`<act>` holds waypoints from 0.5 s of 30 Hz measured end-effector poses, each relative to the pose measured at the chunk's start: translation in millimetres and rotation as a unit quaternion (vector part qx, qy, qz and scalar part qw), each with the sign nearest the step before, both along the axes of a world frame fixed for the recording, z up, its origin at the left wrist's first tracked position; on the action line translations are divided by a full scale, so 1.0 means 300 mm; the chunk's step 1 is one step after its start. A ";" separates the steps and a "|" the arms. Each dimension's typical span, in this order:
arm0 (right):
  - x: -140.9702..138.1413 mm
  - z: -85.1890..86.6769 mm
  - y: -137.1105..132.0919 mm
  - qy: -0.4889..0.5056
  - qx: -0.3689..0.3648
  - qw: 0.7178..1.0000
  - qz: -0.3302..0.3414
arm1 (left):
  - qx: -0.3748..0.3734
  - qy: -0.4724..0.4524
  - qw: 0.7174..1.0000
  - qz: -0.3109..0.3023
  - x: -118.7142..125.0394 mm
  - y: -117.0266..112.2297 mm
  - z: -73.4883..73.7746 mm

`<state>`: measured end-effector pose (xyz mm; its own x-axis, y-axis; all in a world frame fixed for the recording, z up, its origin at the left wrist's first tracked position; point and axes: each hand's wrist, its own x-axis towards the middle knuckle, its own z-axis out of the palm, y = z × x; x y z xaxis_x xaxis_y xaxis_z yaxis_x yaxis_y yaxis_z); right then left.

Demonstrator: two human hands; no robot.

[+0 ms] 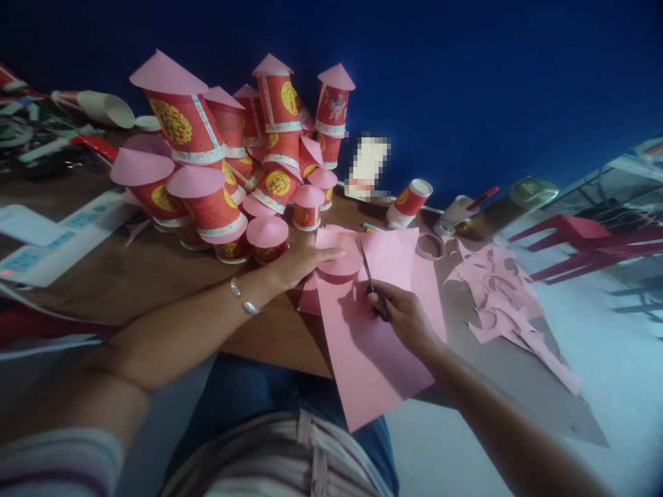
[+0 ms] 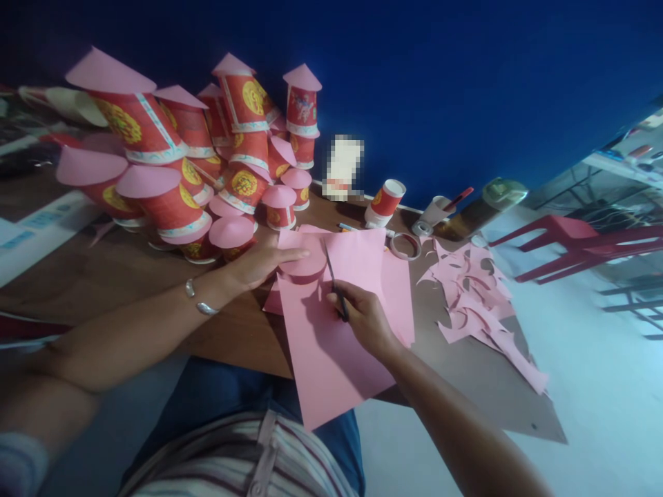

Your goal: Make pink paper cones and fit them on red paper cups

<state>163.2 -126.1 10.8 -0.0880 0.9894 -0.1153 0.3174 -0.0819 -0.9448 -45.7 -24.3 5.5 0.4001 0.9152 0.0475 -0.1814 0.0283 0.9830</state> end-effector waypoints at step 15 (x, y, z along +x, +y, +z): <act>0.014 -0.009 0.005 0.029 -0.017 0.999 0.013 | 0.026 0.015 0.999 0.024 -0.006 0.011 0.010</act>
